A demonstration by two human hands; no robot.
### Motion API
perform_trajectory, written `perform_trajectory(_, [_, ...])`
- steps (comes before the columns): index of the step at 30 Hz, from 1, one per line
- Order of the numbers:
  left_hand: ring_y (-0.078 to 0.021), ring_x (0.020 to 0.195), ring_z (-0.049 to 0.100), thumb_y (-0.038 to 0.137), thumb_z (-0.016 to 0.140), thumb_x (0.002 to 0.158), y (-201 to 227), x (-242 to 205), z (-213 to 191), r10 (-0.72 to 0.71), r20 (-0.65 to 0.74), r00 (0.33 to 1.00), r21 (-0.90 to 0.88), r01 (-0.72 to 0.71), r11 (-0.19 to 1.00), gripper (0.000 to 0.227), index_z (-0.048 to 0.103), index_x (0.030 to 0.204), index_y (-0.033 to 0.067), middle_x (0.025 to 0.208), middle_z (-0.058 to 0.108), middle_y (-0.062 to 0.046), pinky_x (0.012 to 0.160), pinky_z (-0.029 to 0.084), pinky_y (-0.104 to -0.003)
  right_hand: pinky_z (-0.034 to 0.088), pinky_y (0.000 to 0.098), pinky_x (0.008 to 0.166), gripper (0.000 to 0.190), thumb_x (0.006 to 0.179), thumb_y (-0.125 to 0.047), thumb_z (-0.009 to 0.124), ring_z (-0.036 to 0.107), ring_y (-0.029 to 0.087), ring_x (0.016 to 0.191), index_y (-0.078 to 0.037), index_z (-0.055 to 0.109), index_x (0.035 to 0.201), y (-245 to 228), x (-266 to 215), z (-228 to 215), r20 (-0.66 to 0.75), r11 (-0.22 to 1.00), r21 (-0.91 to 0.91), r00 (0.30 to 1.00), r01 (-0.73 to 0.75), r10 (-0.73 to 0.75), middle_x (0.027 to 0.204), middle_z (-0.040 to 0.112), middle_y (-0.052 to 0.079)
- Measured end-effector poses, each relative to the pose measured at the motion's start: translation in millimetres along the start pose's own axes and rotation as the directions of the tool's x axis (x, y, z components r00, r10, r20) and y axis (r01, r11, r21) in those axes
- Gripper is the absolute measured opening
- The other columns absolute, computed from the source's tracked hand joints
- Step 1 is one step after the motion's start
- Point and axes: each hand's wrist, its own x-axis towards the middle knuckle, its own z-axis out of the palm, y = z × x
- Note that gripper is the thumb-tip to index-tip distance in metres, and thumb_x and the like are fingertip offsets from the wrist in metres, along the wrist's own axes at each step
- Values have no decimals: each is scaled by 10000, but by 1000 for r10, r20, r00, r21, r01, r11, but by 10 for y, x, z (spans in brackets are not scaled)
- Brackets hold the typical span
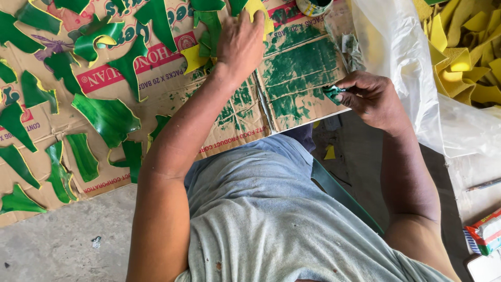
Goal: The person repeatedly picks up yellow foam cutouts from a plastic bag, applies green paint to one side using a small brush, and places the painted pieces onto a cardboard surface. The person continues this cycle throughout the clip, accumulating a growing pile of green-painted cutouts.
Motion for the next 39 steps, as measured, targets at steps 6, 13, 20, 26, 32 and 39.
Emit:
perform_trajectory(6, [-256, 788, 706, 35, 688, 838, 75, -277, -112, 82, -341, 936, -280, -184, 942, 506, 466, 1290, -20, 875, 729, -158, 840, 552, -522, 507, 226, 789, 149, 991, 23, 709, 636, 76, 909, 19, 712, 1140, 35, 0, -26, -13, 1000, 5, 1000, 13, -13, 1005, 687, 31])
perform_trajectory(13, [-215, 1129, 725, -72, 577, 1038, 129, -615, -386, -159, -67, 985, -980, -35, 196, 412, 321, 1343, 34, 1228, 623, -132, 866, 626, -345, 495, 213, 801, 136, 1009, -7, 733, 611, 63, 914, 21, 715, 1142, 38, -31, -100, -51, 996, 68, 997, 58, -54, 1024, 698, 37])
perform_trajectory(20, [-164, 1068, 623, -107, 399, 990, 486, -822, -243, 55, 278, 959, -863, 275, -424, 332, 574, 1258, -19, 1165, 632, -106, 926, 555, -338, 542, 226, 821, 128, 1053, 15, 747, 666, 103, 885, 24, 689, 1167, 16, -100, -192, -254, 873, 421, 956, 247, -148, 1018, 709, 60])
perform_trajectory(26, [-173, 1171, 607, -159, 408, 863, 829, -880, -49, 108, 291, 951, -886, 310, -344, 534, 549, 1360, -24, 1294, 639, -124, 1021, 508, -320, 591, 287, 787, 151, 1002, -25, 761, 705, 152, 867, -15, 695, 1137, 15, 71, 98, -229, 608, 733, 952, 305, -202, 1067, 724, 71])
perform_trajectory(32, [-281, 1220, 641, -116, 512, 873, 979, -885, 9, 5, 269, 963, -950, 264, 166, 581, 508, 1443, -3, 1317, 654, -189, 1058, 506, -363, 540, 260, 780, 106, 1074, -24, 739, 660, 121, 856, 12, 703, 1167, 314, 691, 464, -125, 638, 748, 983, 185, -138, 997, 712, 69])
perform_trajectory(39, [-326, 956, 708, 354, 720, 921, 718, -896, -216, 214, 131, 968, -254, -176, 951, 725, 473, 1492, -19, 1583, 226, -265, 1180, 267, -610, 631, 380, 939, 114, 1045, -52, 699, 730, 180, 991, 6, 692, 1144, 848, 1193, 562, -80, 572, 818, 997, 54, 21, 1081, 735, 69])
